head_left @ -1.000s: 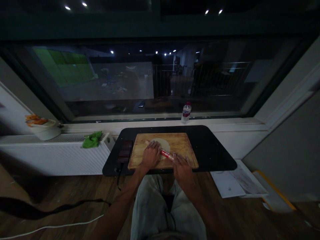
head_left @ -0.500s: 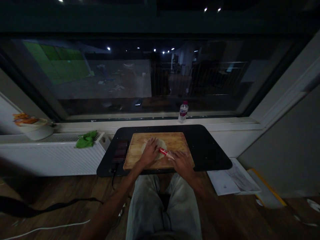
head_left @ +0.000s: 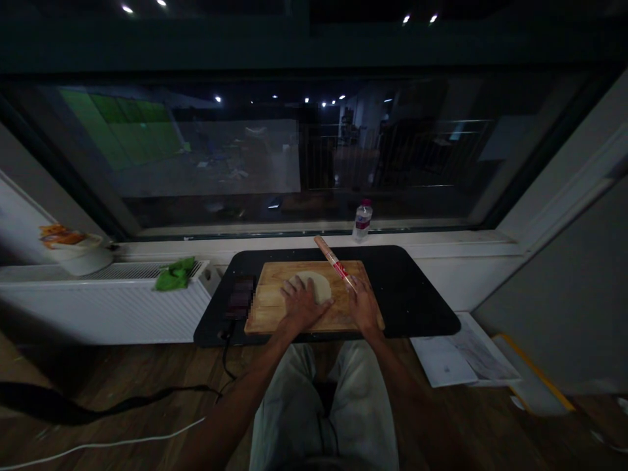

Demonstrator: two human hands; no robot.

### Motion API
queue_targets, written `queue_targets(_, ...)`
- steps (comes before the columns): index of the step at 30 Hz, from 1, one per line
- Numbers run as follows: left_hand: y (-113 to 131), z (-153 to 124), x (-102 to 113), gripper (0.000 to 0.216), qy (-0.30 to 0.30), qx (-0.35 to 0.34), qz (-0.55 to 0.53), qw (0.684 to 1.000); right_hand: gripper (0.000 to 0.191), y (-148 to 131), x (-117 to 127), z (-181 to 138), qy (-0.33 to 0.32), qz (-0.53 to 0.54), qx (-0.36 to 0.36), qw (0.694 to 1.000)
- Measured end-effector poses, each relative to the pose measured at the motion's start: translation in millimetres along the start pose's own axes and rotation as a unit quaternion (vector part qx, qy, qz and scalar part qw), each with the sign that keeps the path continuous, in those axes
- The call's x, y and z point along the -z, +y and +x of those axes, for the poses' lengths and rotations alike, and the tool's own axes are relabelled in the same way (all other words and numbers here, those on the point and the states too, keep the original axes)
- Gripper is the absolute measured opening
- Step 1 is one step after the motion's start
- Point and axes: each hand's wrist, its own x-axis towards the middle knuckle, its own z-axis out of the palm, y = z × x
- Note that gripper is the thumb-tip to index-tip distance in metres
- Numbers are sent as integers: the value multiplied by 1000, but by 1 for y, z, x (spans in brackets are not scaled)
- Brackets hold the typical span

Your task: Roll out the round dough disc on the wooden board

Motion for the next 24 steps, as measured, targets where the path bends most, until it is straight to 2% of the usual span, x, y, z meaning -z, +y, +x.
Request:
queue_targets(4, -5, 9, 3, 103, -19, -99, -7, 995, 56, 2, 0, -4, 3, 12, 15, 1000)
queue_targets(8, -32, 26, 16, 93, -70, -217, -9, 974, 54, 1, 1, -5, -5, -20, 18, 1000)
queue_targets(12, -62, 47, 33, 89, -164, -274, -4, 948, 52, 2, 0, -6, -5, -32, 28, 999)
queue_targets(14, -70, 53, 36, 83, -162, -297, -20, 941, 52, 2, 0, -7, -3, -8, 34, 999)
queue_targets(15, -71, 54, 36, 73, -141, -302, -38, 942, 52, 3, 0, -6, -2, 6, 38, 999)
queue_targets(17, -71, 52, 34, 51, -56, -279, -83, 955, 52, 4, 2, -6, -6, 31, 54, 998)
queue_targets(21, -72, 44, 31, 44, 157, -135, -102, 973, 47, 3, 4, -5, -52, 47, 113, 991)
queue_targets(22, -74, 43, 31, 41, 187, -117, -88, 971, 46, 3, 4, -5, -68, 48, 129, 988)
queue_targets(24, -82, 41, 31, 37, 201, -121, -63, 970, 43, 1, 5, -4, -100, 50, 160, 981)
